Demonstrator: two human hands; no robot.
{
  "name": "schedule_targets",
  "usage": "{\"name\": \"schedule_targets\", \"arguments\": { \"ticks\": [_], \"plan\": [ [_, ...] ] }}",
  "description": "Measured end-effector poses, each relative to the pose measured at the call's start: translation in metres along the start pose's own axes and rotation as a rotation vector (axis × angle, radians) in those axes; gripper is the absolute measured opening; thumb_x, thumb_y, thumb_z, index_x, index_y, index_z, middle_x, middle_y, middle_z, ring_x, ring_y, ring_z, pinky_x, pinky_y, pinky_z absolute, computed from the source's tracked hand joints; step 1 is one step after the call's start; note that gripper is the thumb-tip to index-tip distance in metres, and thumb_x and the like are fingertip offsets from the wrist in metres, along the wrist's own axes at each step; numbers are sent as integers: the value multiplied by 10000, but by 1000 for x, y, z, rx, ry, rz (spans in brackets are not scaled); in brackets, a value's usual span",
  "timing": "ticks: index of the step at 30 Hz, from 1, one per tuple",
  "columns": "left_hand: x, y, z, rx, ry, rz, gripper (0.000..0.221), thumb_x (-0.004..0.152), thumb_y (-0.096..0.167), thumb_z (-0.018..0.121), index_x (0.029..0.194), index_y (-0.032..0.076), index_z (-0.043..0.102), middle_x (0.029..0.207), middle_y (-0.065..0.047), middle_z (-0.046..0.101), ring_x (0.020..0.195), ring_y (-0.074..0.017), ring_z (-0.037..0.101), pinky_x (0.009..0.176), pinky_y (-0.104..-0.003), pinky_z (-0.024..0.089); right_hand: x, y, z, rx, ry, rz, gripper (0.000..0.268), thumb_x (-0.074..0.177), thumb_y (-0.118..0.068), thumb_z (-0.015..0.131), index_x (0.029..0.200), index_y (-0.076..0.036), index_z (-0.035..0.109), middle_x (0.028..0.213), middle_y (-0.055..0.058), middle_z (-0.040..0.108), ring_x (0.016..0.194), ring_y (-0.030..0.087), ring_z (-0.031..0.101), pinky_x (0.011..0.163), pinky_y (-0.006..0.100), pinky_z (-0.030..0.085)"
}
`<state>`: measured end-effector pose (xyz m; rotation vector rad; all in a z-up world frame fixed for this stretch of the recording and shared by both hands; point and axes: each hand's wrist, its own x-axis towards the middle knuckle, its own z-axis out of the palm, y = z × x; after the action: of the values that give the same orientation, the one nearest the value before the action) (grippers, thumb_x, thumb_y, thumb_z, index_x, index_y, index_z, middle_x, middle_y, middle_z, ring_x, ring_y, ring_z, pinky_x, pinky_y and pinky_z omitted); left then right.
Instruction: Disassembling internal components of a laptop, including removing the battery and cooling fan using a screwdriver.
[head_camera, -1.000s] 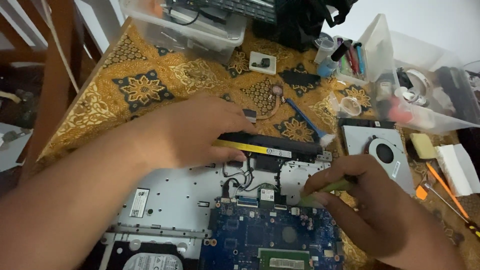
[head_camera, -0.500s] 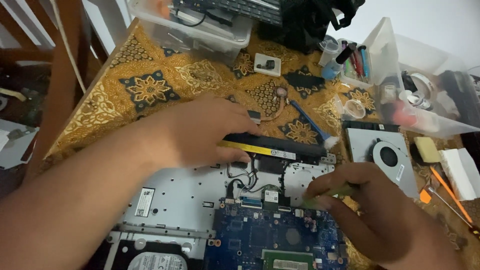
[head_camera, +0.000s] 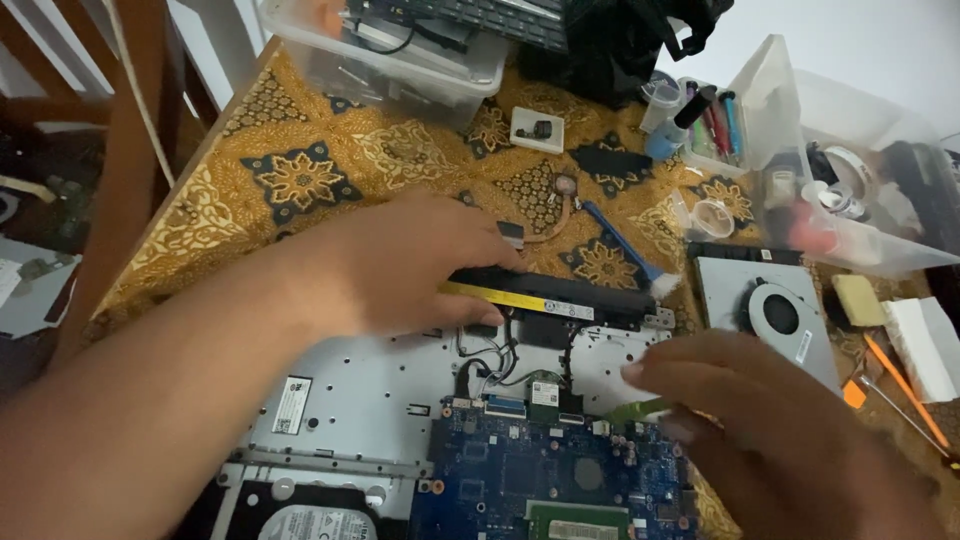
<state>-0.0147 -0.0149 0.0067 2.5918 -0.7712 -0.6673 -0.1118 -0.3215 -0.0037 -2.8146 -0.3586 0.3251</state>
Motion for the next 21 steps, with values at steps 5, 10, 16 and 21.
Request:
{"name": "schedule_targets", "arguments": {
  "ticks": [5,10,16,21],
  "plan": [
    [4,-9,6,3,42,44,413,930,414,668,1330,316,686,1183,81,736,1126,-174,612,942,-405,465,-7,-18,5,-124,232,-3,350,936,-362,561,1224,-343,759,1060,-28,799,980,236,765,784,516,570],
    [2,-11,6,32,70,134,267,940,410,677,1160,274,742,1023,64,761,934,-153,683,814,-365,513,7,-29,-12,-472,-25,90,224,954,-379,535,1087,-377,715,969,-74,752,906,194,731,800,448,565],
    [-5,-7,5,24,85,135,371,939,383,673,1291,269,698,1122,60,756,990,-170,687,828,-367,526,26,-56,-41,-901,-527,239,186,972,-392,471,950,-438,650,874,-112,660,840,109,655,785,347,504],
    [0,-12,8,41,97,182,461,946,384,646,1393,271,645,1267,8,664,1187,-259,587,1001,-463,442,30,-49,-47,-1114,-760,206,428,880,-165,568,1181,-461,497,1062,-96,598,1029,155,618,837,389,530]
  ]
}}
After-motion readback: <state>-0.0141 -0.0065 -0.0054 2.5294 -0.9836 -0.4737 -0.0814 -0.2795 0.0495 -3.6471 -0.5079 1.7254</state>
